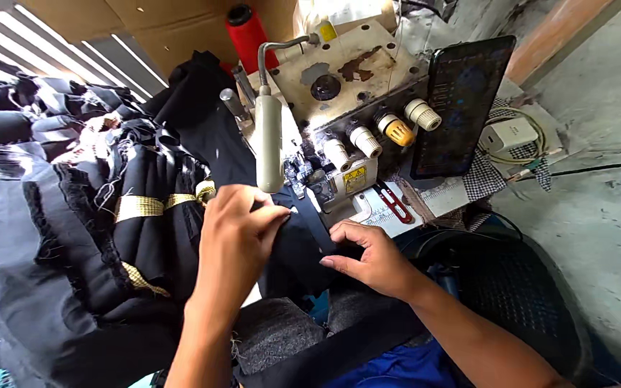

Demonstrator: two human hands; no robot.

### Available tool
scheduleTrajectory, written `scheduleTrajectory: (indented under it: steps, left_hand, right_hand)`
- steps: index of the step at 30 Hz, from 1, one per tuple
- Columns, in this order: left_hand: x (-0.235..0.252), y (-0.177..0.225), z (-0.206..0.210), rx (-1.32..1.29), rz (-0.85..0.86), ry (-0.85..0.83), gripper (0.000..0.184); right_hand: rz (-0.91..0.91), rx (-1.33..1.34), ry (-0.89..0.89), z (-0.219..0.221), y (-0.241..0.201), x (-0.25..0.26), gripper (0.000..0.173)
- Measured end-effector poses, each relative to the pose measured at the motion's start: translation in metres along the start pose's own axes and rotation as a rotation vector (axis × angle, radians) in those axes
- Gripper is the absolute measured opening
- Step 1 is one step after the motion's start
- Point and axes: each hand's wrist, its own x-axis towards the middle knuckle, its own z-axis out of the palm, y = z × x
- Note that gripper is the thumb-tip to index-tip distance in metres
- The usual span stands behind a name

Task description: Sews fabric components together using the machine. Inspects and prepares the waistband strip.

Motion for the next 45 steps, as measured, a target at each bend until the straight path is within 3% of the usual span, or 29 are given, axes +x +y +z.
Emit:
scheduleTrajectory:
  steps: [3,5,11,17,30,37,45]
  left_hand:
    - [-0.022,0.033,0.017,0.105,-0.061,0.03,0.022]
    - [-0.033,0.047,0.034,0.103,-0.109,0.08,0.026]
    - [-0.042,0.039,0.064,-0.016,-0.19,0.317,0.025]
    - [-0.043,0.031,0.068,-0.061,-0.159,0.363,0.021]
    - [-0.039,0.019,0.053,-0.131,-0.076,0.245,0.024]
    - [-0.037,0.019,0.051,-0.114,-0.081,0.251,0.027]
    - [-0.03,0.01,0.045,-0.154,-0.047,0.177,0.025]
  right_hand:
    - [-0.016,0.233,-0.026,0.002,-0.032,0.005,0.016]
    - [-0.029,0.253,-0.038,0.007,-0.046,0.004,0.018]
    - [-0.029,-0.135,0.042,0.021,-0.04,-0.025,0.025]
    - [-0.079,-0.326,0.125,0.021,-0.036,-0.037,0.021]
    - [-0.054,-0.27,0.109,0.017,-0.04,-0.036,0.02]
    - [0.107,-0.245,0.102,0.016,0.005,-0.041,0.023]
    - [0.082,-0.269,0.129,0.021,-0.001,-0.04,0.022]
